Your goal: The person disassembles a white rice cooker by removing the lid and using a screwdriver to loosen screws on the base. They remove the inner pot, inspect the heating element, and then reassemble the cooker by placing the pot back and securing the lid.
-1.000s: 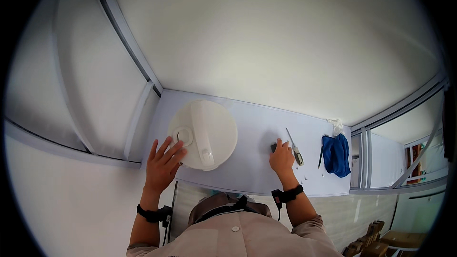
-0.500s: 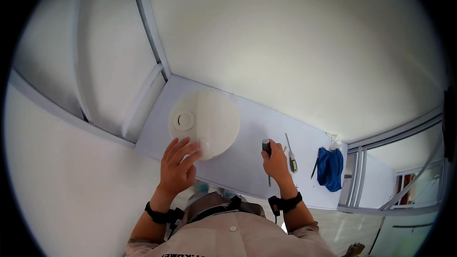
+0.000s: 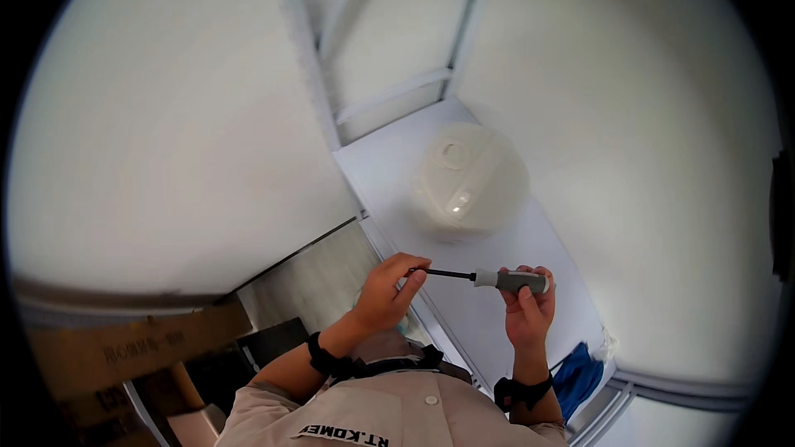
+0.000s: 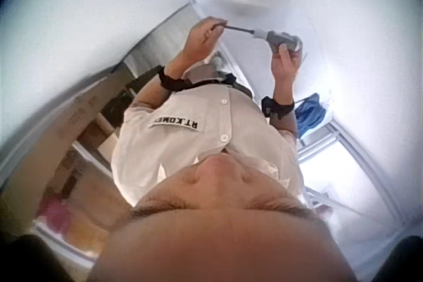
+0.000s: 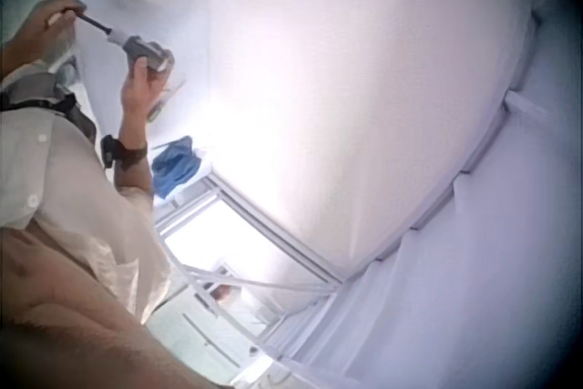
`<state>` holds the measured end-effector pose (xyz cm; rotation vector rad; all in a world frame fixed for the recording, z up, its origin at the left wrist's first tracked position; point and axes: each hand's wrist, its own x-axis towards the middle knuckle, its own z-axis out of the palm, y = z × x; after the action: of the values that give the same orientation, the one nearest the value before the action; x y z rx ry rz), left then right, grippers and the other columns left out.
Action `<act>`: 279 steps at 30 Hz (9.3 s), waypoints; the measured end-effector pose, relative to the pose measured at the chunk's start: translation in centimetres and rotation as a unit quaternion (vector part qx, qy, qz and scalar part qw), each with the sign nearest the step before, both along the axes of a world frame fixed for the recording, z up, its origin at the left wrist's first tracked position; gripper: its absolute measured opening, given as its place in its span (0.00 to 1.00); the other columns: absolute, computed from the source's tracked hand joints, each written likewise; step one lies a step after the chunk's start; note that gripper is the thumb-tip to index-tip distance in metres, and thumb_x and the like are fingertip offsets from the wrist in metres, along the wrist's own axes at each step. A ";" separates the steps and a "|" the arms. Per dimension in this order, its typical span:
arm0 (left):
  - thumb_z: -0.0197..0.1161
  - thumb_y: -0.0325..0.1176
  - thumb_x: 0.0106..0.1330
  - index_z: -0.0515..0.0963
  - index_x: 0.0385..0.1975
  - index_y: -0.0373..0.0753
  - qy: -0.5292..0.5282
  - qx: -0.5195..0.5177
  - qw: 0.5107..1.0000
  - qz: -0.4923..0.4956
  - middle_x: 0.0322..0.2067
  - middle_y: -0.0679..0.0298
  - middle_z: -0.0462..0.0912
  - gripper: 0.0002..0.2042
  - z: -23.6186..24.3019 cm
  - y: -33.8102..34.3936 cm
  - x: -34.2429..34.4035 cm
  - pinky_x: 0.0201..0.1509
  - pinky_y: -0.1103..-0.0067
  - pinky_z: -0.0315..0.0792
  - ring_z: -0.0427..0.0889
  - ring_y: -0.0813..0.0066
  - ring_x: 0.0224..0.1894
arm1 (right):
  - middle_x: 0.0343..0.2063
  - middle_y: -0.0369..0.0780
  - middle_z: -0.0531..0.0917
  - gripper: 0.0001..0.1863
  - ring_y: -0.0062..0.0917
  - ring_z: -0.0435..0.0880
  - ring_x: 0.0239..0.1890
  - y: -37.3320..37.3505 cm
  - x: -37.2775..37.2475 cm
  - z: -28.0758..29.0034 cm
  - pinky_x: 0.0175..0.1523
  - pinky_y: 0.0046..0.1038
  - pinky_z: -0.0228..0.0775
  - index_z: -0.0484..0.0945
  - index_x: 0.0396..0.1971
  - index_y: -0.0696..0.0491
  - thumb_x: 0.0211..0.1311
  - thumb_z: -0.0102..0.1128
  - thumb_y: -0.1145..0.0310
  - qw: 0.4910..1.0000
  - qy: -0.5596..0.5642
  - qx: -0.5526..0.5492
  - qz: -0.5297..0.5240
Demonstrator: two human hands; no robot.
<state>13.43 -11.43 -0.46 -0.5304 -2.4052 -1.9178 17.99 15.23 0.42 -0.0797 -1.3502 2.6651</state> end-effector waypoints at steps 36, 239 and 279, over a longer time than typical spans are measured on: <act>0.61 0.36 0.78 0.80 0.48 0.32 -0.115 0.236 0.867 0.423 0.41 0.61 0.86 0.12 -4.2 -11.4 38.3 0.49 0.77 0.79 0.85 0.75 0.43 | 0.48 0.39 0.83 0.25 0.18 0.80 0.45 -16.8 19.4 2.0 0.46 0.23 0.73 0.70 0.65 0.60 0.69 0.61 0.73 0.745 0.075 0.337 0.570; 0.64 0.25 0.73 0.73 0.60 0.40 -0.380 0.336 0.856 0.102 0.52 0.61 0.84 0.18 -9.9 -23.6 54.6 0.53 0.79 0.82 0.84 0.77 0.49 | 0.46 0.43 0.84 0.25 0.25 0.86 0.37 -28.0 48.6 -8.2 0.36 0.26 0.78 0.70 0.65 0.54 0.77 0.53 0.56 0.833 -0.263 0.201 0.444; 0.71 0.28 0.68 0.75 0.57 0.40 -0.392 0.271 0.873 0.103 0.46 0.69 0.83 0.19 -9.3 -23.8 54.3 0.46 0.79 0.83 0.84 0.82 0.44 | 0.43 0.38 0.83 0.29 0.16 0.82 0.32 -27.8 48.7 -7.5 0.36 0.21 0.73 0.75 0.60 0.59 0.65 0.71 0.58 0.829 -0.133 0.336 0.427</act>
<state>67.69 -35.22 -9.75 0.6234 -1.8858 -2.8960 66.67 -12.60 -7.12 0.3250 -2.9038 2.5736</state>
